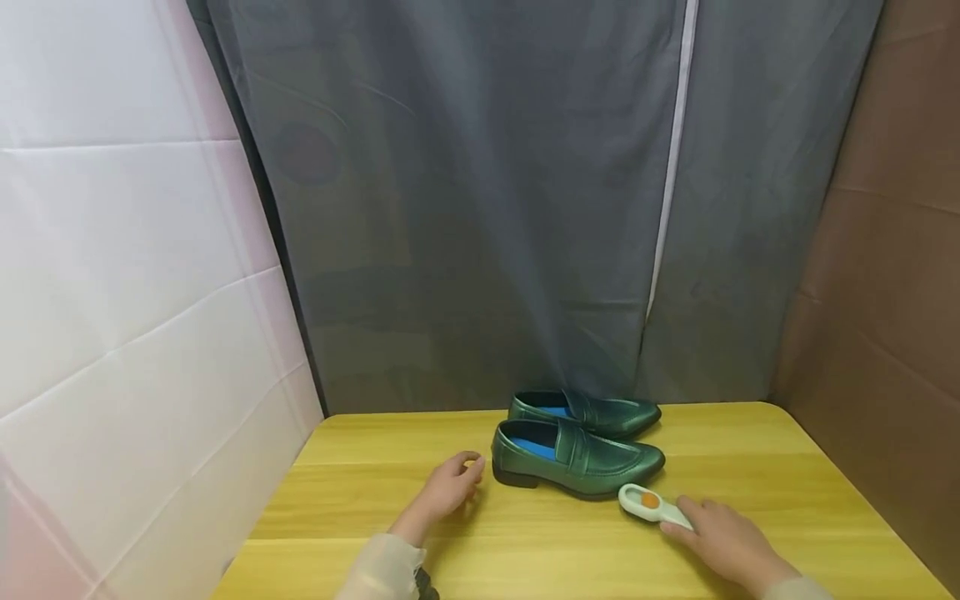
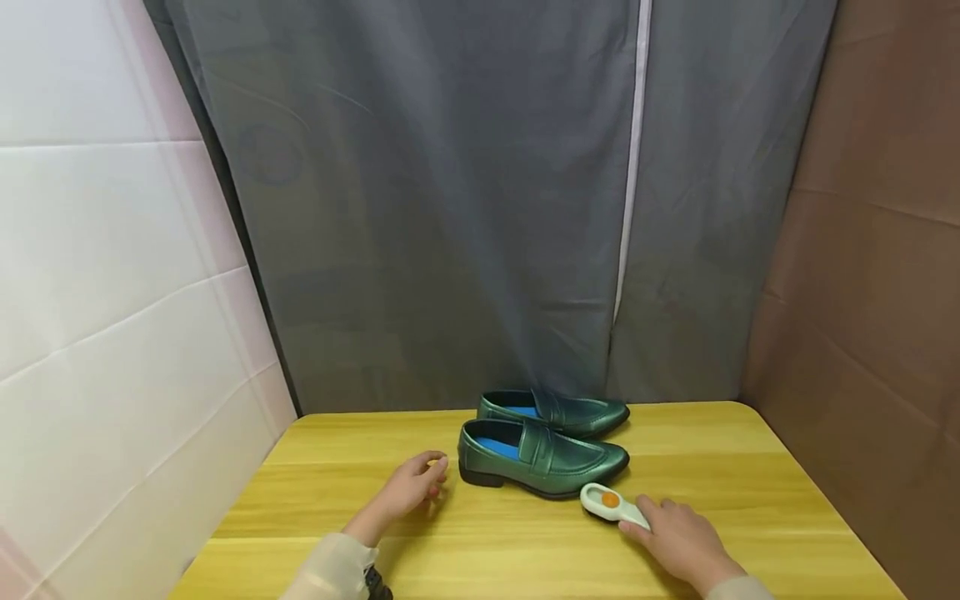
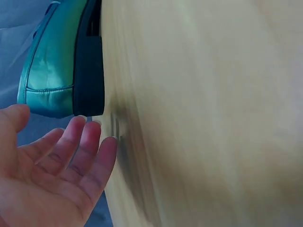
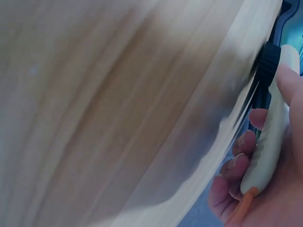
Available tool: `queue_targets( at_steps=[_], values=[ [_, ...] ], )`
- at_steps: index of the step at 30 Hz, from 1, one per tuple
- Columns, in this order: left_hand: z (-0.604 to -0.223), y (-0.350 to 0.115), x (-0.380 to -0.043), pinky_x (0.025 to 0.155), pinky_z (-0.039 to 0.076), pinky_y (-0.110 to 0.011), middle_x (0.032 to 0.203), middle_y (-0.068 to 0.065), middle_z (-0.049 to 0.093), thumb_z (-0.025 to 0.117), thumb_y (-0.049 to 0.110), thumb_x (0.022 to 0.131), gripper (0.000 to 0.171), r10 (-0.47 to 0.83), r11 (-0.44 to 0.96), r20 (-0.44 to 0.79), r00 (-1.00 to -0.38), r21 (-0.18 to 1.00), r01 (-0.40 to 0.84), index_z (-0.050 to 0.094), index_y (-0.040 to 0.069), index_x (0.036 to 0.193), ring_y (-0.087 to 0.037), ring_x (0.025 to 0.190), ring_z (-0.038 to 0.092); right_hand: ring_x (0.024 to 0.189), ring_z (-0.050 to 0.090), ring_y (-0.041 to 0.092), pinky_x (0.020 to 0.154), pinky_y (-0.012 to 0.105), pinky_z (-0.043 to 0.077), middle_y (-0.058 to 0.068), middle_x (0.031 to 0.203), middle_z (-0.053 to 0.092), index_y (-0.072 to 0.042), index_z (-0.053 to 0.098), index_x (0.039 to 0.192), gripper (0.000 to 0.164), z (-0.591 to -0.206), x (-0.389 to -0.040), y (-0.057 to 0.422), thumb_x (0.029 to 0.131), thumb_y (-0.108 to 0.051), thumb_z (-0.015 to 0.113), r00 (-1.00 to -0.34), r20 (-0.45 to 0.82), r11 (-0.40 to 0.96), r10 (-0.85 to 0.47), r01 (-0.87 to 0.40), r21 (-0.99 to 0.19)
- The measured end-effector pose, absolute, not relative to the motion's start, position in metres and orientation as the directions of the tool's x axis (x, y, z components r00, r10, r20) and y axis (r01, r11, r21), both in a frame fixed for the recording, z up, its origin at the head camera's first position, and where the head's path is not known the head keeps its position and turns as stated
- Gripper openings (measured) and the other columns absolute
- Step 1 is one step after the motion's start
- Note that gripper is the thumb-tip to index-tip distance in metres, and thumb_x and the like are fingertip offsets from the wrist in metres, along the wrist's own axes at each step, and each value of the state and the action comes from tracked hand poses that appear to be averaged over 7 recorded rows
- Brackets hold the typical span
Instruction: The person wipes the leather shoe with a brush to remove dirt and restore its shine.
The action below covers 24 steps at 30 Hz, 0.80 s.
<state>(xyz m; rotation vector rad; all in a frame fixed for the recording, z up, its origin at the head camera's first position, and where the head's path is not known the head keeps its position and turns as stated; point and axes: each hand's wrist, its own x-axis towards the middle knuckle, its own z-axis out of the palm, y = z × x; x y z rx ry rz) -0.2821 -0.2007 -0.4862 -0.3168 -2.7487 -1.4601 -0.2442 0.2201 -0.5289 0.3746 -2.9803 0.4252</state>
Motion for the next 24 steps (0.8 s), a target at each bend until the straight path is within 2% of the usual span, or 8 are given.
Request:
queue_targets(
  at_steps=[5, 9, 15, 20, 24],
  values=[
    [-0.486, -0.205, -0.271, 0.058, 0.047, -0.035, 0.097, -0.013, 0.058, 0.042, 0.049, 0.093, 0.059, 0.223, 0.586, 0.121, -0.967, 0.776, 0.232, 0.045, 0.002, 0.130, -0.027, 0.075, 0.057, 0.084, 0.053, 0.028, 0.066, 0.052, 0.043, 0.006, 0.096, 0.056, -0.022, 0.058, 0.112, 0.060, -0.530, -0.249, 0.229, 0.078, -0.070, 0.045, -0.960, 0.128, 0.941, -0.250, -0.272, -0.199],
    [-0.486, -0.206, -0.265, 0.065, 0.047, -0.035, 0.097, -0.007, 0.059, 0.041, 0.052, 0.092, 0.061, 0.249, 0.681, 0.146, -0.957, 0.677, 0.281, 0.044, 0.006, 0.131, -0.019, 0.076, 0.058, 0.091, 0.051, 0.035, 0.069, 0.059, 0.040, 0.010, 0.104, 0.055, -0.020, 0.057, 0.118, 0.063, -0.524, -0.248, 0.233, 0.079, -0.068, 0.046, -0.962, 0.102, 0.944, -0.251, -0.267, -0.194],
    [-0.485, -0.207, -0.251, 0.066, 0.048, -0.034, 0.099, -0.003, 0.061, 0.039, 0.057, 0.090, 0.063, 0.293, 0.762, 0.141, -0.946, 0.563, 0.320, 0.047, 0.009, 0.130, -0.012, 0.079, 0.056, 0.090, 0.049, 0.029, 0.070, 0.055, 0.040, 0.003, 0.100, 0.052, -0.023, 0.057, 0.120, 0.057, -0.524, -0.243, 0.232, 0.081, -0.063, 0.048, -0.952, 0.133, 0.941, -0.274, -0.294, -0.165],
    [-0.485, -0.205, -0.244, 0.067, 0.048, -0.034, 0.097, 0.001, 0.061, 0.040, 0.057, 0.090, 0.061, 0.312, 0.783, 0.138, -0.940, 0.523, 0.336, 0.049, 0.010, 0.129, -0.010, 0.079, 0.057, 0.089, 0.047, 0.024, 0.069, 0.049, 0.040, -0.002, 0.099, 0.049, -0.025, 0.056, 0.123, 0.057, -0.526, -0.244, 0.232, 0.082, -0.063, 0.048, -0.942, 0.165, 0.935, -0.293, -0.319, -0.157],
    [-0.484, -0.203, -0.244, 0.069, 0.049, -0.035, 0.098, 0.002, 0.061, 0.040, 0.057, 0.090, 0.061, 0.320, 0.784, 0.143, -0.937, 0.515, 0.346, 0.049, 0.011, 0.129, -0.011, 0.081, 0.057, 0.093, 0.047, 0.025, 0.071, 0.050, 0.040, -0.001, 0.102, 0.049, -0.025, 0.054, 0.125, 0.060, -0.526, -0.246, 0.231, 0.081, -0.065, 0.047, -0.931, 0.207, 0.932, -0.300, -0.332, -0.143]
  ],
)
